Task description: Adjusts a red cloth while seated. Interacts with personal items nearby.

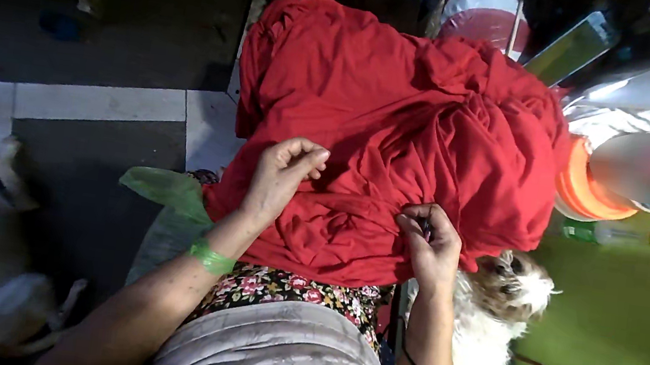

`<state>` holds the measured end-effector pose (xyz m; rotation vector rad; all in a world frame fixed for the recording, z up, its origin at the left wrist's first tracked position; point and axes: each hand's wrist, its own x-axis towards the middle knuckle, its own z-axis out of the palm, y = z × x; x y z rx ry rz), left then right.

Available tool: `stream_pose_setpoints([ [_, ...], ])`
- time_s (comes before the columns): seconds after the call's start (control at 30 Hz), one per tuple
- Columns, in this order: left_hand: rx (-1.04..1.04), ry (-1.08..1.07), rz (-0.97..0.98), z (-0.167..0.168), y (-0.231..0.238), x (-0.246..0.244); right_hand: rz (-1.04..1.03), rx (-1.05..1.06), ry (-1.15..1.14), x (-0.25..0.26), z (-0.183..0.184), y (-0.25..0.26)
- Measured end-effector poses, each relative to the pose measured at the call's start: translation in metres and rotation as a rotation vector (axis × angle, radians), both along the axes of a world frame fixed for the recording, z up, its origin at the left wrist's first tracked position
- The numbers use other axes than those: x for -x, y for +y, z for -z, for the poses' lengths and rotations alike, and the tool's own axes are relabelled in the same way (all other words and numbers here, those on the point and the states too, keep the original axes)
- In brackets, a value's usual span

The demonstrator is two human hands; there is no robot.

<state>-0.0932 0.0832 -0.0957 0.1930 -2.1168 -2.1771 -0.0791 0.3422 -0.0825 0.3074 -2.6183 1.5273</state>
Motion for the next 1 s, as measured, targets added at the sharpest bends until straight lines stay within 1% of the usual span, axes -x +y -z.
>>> stream_pose_setpoints([
  [0.07,0.083,0.058,0.016,-0.003,-0.001,-0.008,-0.001,-0.003,0.001,0.000,0.000,0.000],
  [0.13,0.176,0.110,0.098,-0.010,0.003,-0.017,0.002,0.000,-0.003,0.000,0.001,0.001],
  [0.23,0.250,0.190,0.188,-0.013,0.016,-0.020,0.004,0.006,-0.011,0.000,0.001,0.001],
  [0.37,0.421,0.334,0.196,-0.008,0.037,-0.016,0.011,0.013,-0.006,-0.001,0.002,0.000],
  [0.5,0.519,0.274,0.222,-0.005,0.054,-0.013,0.014,0.030,-0.010,-0.001,0.002,-0.001],
  [0.73,0.508,0.175,0.341,-0.005,0.047,-0.010,0.002,0.032,0.011,-0.001,0.003,0.000],
  [0.9,0.449,0.105,0.391,-0.008,0.038,-0.013,-0.009,0.043,0.032,-0.001,0.006,0.000],
  [1.0,0.454,0.102,0.415,-0.010,0.036,-0.014,0.014,-0.012,0.087,-0.004,0.003,-0.002],
])
